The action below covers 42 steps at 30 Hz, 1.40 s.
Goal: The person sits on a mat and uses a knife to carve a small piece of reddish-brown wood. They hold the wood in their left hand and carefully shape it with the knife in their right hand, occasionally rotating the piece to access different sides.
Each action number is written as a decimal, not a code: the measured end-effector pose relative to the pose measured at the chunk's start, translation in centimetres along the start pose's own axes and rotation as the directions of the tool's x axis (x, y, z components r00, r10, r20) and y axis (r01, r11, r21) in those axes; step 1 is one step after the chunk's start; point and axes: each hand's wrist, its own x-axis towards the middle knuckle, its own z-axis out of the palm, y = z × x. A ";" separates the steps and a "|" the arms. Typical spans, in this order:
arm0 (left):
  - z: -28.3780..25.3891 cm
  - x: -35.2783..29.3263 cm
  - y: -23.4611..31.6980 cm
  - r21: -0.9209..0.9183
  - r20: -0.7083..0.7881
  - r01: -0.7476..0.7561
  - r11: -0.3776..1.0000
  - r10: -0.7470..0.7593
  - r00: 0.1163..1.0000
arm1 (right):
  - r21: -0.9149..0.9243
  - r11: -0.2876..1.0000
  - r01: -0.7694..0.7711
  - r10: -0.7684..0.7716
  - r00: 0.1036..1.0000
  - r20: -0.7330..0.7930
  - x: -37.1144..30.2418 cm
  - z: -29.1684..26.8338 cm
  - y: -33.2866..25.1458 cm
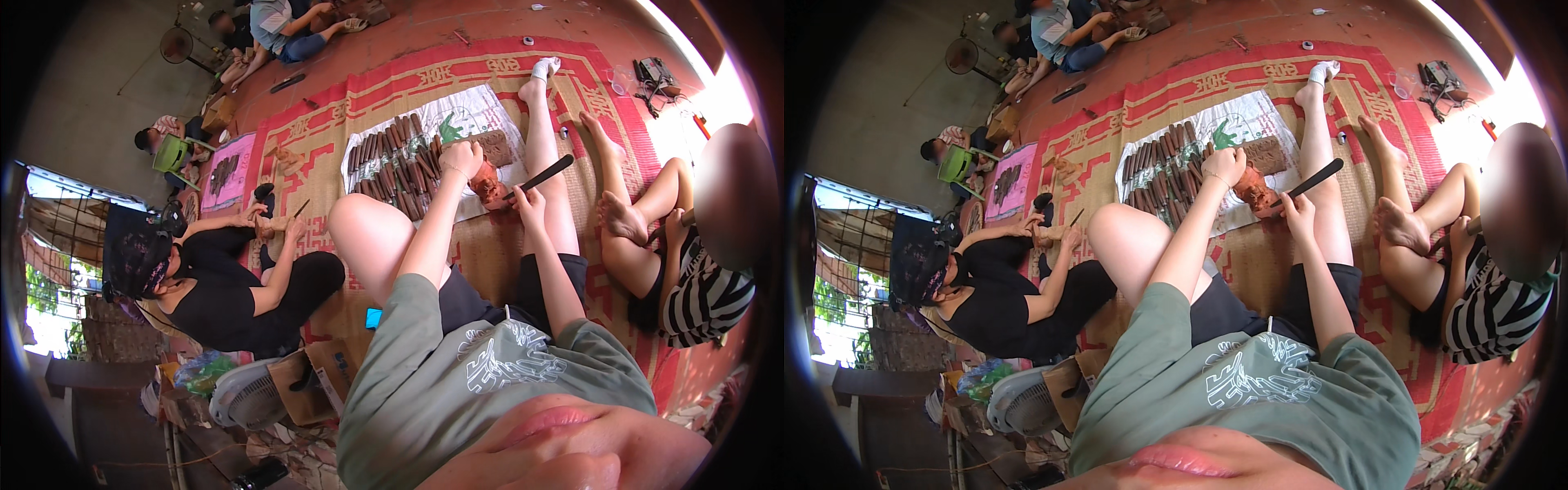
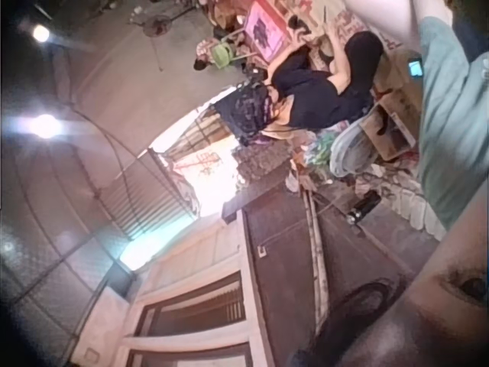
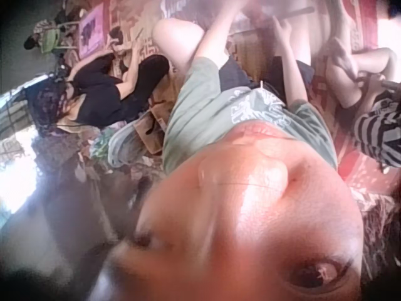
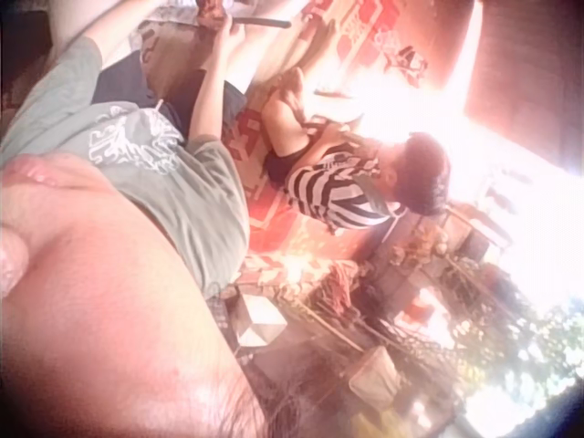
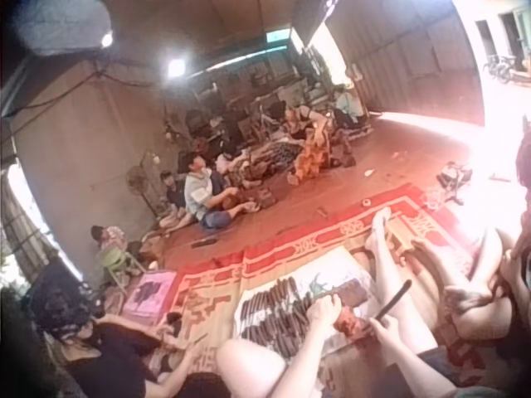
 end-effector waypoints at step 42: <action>1.3 7.9 -1.9 0.057 0.287 -0.439 0.897 0.406 0.867 | -0.217 0.973 0.085 -0.081 0.996 0.026 -0.8 0.8 -0.7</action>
